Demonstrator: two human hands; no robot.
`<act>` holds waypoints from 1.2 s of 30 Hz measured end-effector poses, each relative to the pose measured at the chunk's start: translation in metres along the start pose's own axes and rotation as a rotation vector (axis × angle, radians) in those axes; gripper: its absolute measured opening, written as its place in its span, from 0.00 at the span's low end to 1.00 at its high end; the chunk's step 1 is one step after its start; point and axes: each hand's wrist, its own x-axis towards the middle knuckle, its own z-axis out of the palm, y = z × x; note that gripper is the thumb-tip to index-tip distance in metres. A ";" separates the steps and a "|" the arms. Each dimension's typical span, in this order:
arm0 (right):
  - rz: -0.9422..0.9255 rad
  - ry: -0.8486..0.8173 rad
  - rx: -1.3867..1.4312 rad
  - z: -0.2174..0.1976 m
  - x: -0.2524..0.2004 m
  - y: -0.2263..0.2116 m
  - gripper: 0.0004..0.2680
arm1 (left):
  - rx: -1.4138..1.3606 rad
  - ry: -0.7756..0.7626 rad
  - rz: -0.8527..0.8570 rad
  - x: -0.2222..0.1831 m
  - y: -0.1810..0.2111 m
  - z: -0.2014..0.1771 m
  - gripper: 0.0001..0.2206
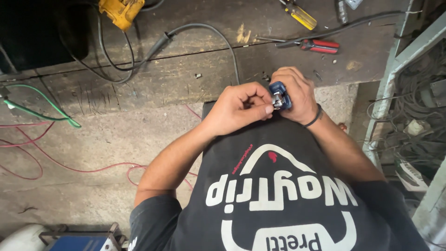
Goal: Stripping electrical wires and connecting them to a small electronic component on a repair bench.
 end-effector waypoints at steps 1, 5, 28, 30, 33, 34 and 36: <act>-0.001 0.002 -0.001 0.001 0.001 -0.001 0.09 | 0.002 -0.002 0.001 0.000 0.000 0.000 0.06; -0.032 0.038 -0.036 -0.001 0.005 -0.005 0.07 | -0.019 0.040 0.008 -0.002 -0.001 0.004 0.03; 0.025 -0.082 -0.146 -0.026 0.010 -0.040 0.04 | 0.032 0.027 0.045 -0.020 0.019 0.015 0.04; 0.150 -0.148 0.038 -0.030 0.009 -0.052 0.07 | 0.114 0.019 0.089 -0.021 0.026 0.017 0.05; 0.214 -0.108 0.261 -0.009 -0.018 -0.034 0.10 | 0.030 0.006 0.071 -0.023 0.016 0.019 0.04; 0.216 -0.103 0.261 -0.008 -0.012 -0.041 0.10 | 0.032 0.001 0.069 -0.023 0.012 0.018 0.04; 0.198 -0.032 0.320 -0.006 0.001 -0.053 0.12 | -0.045 0.000 0.082 -0.025 0.004 0.015 0.04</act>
